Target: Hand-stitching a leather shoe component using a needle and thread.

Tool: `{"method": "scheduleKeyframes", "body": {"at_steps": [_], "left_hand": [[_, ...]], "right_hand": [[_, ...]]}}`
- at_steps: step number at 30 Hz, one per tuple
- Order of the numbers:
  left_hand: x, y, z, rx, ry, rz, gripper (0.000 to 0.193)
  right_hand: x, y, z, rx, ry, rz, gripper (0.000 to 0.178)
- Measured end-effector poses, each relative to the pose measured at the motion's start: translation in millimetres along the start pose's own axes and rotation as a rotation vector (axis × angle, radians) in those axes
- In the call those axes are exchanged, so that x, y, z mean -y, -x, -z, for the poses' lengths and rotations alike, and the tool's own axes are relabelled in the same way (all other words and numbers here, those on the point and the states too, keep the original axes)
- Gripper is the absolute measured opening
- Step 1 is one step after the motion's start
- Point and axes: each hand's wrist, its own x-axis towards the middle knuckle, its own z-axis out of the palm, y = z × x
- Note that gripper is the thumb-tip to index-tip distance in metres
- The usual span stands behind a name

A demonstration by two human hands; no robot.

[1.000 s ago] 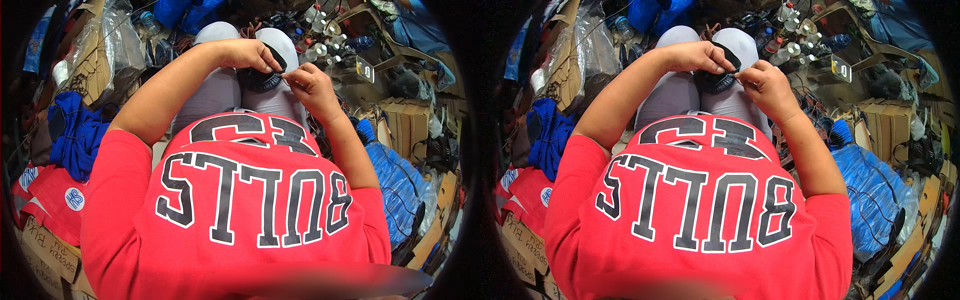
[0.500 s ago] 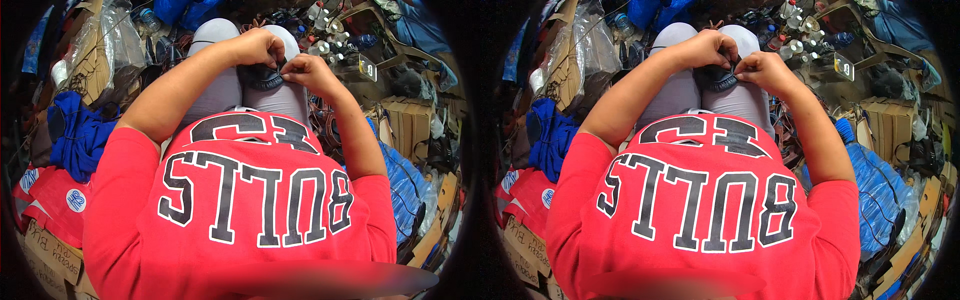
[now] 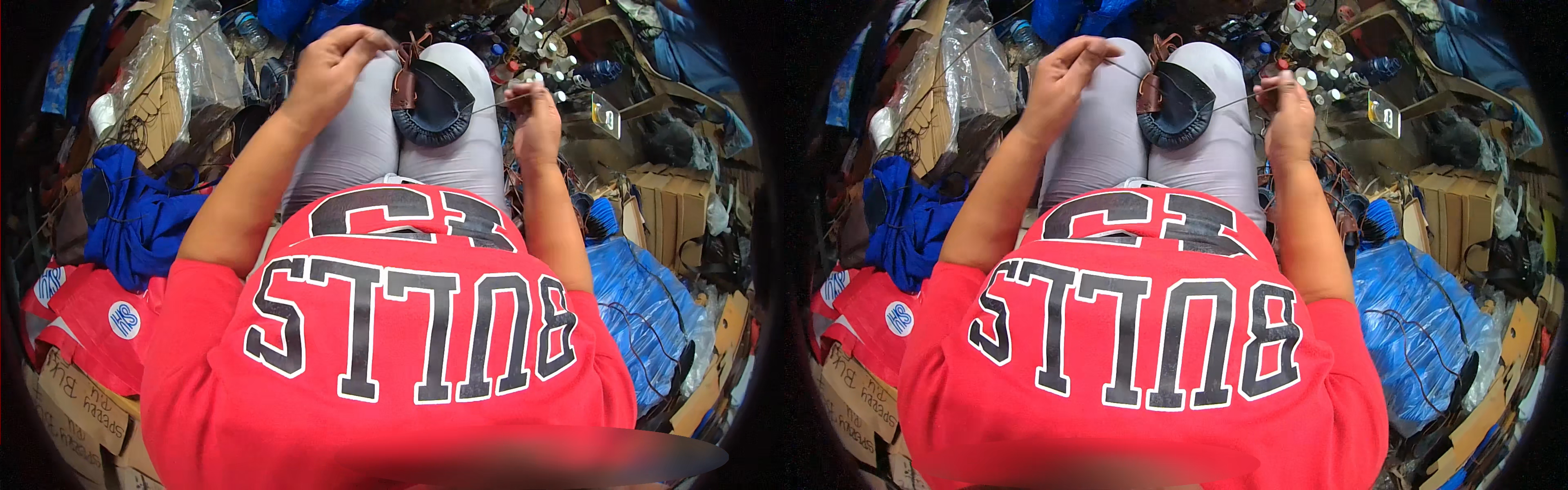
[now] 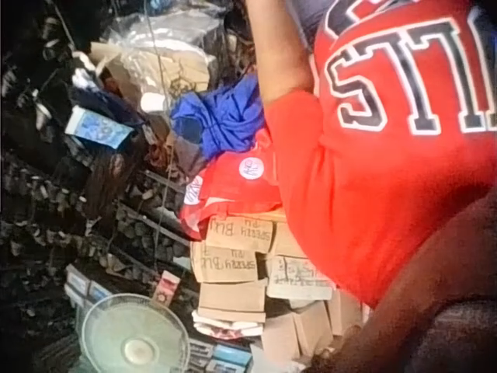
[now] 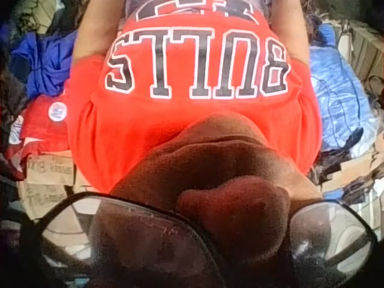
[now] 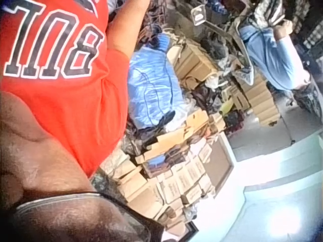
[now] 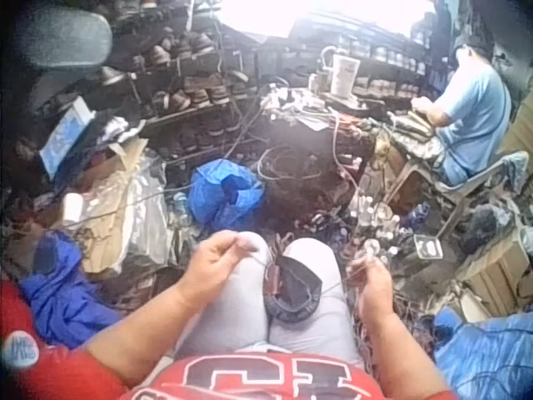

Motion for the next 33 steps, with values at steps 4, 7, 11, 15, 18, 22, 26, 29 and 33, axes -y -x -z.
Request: {"method": "scheduleKeyframes", "body": {"at_steps": [4, 7, 11, 15, 18, 22, 26, 29, 33], "left_hand": [[-27, -1, -47, 0.056, 1.015, 0.265, 0.043], [-9, -5, -32, 0.241, 1.162, 0.355, 0.046], [19, -8, -9, 0.227, 1.150, 0.468, 0.045], [-4, -16, 15, 0.253, 0.610, 0.463, 0.038], [21, -19, 82, 0.420, -0.182, 0.327, 0.034], [18, -10, 112, 0.167, -0.163, 0.192, 0.051], [7, -19, 51, 0.191, -0.237, -0.019, 0.032], [-1, -25, -22, 0.452, -0.137, 0.038, 0.022], [6, -35, -63, 0.507, -0.343, -0.153, 0.023]], "right_hand": [[30, 18, -39, 0.011, -0.690, -0.360, 0.037], [36, 27, -23, 0.290, -0.636, -0.434, 0.045], [35, 29, -3, 0.355, -0.559, -0.463, 0.048], [51, 35, 17, 0.158, -0.279, -0.530, 0.030], [52, 29, 76, 0.290, 0.725, -0.352, 0.030], [67, 22, 98, 0.207, 0.895, -0.135, 0.037], [88, 11, 2, 0.535, 0.840, -0.056, 0.026], [91, 12, -48, 0.772, 0.968, -0.189, 0.027], [82, 9, -50, 0.869, 1.074, -0.191, 0.027]]}}
